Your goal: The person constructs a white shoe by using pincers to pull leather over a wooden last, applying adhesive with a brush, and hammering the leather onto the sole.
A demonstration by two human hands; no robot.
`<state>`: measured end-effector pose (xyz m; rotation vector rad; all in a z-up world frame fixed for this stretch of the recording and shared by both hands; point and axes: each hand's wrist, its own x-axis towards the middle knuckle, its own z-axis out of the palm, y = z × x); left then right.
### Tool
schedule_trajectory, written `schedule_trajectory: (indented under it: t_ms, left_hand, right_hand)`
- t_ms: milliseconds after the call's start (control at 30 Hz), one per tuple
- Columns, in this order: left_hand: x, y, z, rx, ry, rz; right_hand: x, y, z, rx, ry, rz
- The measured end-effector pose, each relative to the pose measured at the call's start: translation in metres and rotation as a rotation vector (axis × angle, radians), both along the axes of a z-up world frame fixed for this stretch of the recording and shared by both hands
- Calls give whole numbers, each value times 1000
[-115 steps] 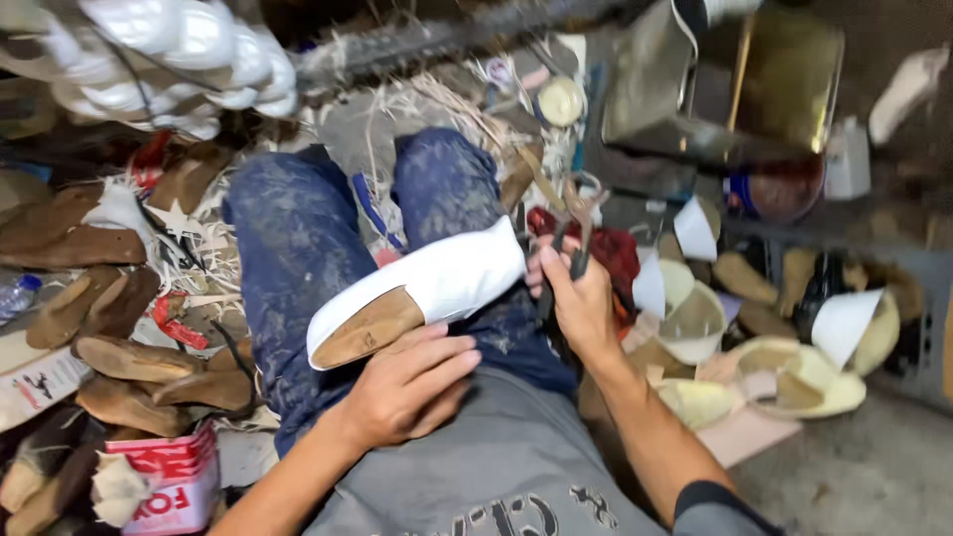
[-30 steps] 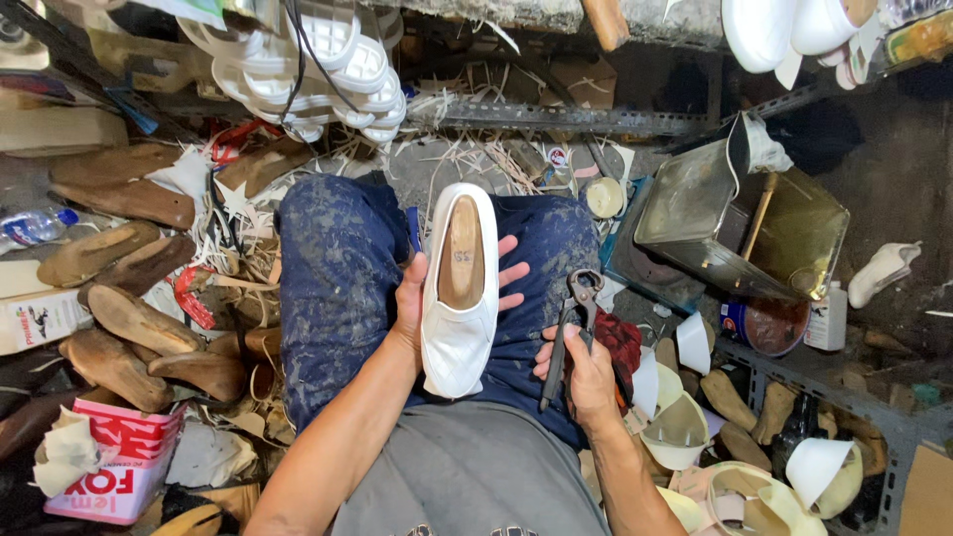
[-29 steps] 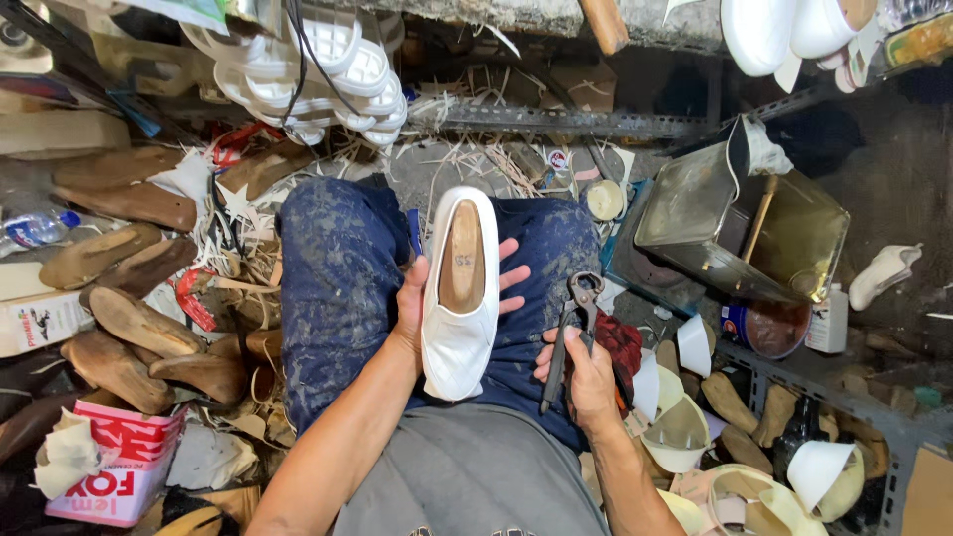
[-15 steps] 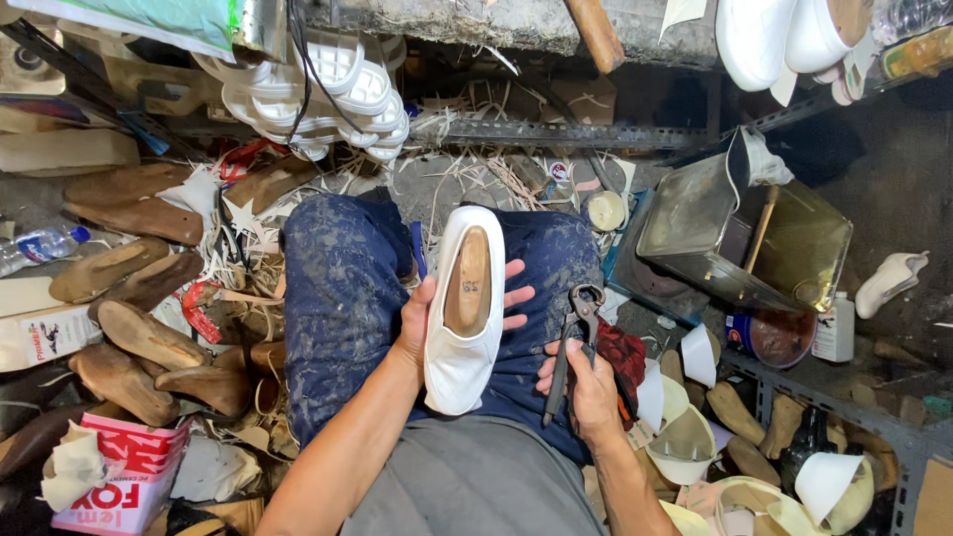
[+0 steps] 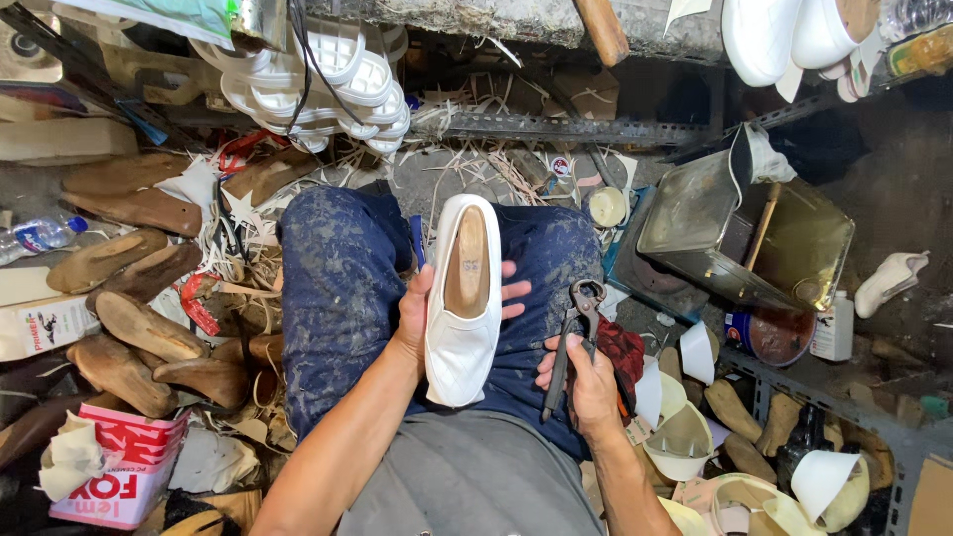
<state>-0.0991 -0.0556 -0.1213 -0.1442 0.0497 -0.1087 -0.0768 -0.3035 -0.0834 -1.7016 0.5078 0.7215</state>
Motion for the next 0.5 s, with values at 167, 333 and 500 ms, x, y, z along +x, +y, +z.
schedule_trajectory:
  t_ms: [167,333,500]
  left_hand:
    - [-12,19,67,323,-56,176]
    - [-1,48,95,486,-46,407]
    - [-13,29,36,-49,2,149]
  right_hand:
    - [-2,0,-11,29,-69,-31]
    - [-1,-1,-16,99,-120,-84]
    - [-5,-2,-14,135,-108,-60]
